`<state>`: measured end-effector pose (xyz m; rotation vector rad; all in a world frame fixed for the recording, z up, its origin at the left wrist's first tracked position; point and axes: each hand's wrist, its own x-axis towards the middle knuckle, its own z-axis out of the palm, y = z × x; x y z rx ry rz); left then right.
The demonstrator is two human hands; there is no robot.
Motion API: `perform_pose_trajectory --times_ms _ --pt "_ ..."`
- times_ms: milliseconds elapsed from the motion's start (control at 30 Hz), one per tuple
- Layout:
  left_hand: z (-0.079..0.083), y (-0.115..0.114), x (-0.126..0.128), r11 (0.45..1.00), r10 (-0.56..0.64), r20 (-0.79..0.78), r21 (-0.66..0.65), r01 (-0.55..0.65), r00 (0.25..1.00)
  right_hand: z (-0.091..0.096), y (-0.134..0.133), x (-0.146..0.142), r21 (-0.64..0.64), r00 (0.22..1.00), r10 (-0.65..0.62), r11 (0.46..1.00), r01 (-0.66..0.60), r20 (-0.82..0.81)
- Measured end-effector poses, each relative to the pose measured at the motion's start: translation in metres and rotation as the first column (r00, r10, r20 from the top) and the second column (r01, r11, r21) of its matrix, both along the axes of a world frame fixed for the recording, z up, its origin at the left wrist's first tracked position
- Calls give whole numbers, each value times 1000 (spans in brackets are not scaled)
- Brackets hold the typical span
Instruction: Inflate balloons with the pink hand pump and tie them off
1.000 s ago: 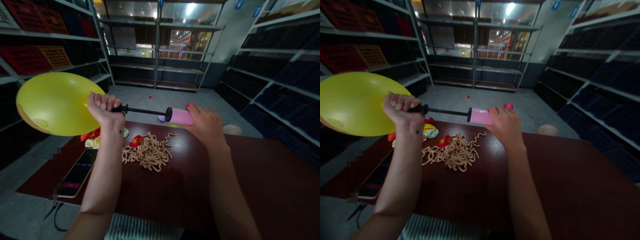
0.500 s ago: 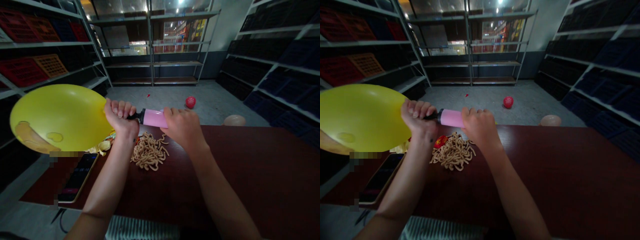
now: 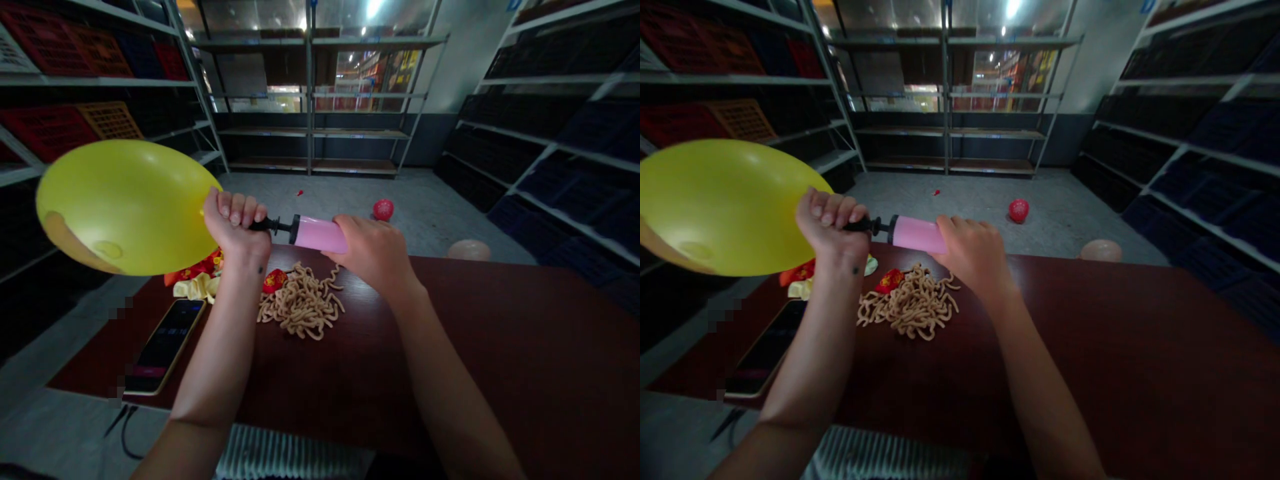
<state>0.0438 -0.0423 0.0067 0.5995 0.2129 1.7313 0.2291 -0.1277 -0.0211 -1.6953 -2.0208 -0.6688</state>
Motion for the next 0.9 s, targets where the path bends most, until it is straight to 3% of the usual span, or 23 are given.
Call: perform_pose_trajectory --times_ms 433,567,733,900 --pt "7 12 -46 999 24 122 20 -27 992 4 0 36 -14 998 -45 999 45 34" --pt "18 1 -45 999 48 216 -11 -47 975 5 -3 41 10 999 -52 999 52 14" --pt "23 -10 -38 995 97 204 -10 -97 974 11 -10 39 61 991 -100 994 95 93" --pt "24 -15 -25 999 42 286 -4 -43 957 17 -15 28 69 979 -105 993 95 173"
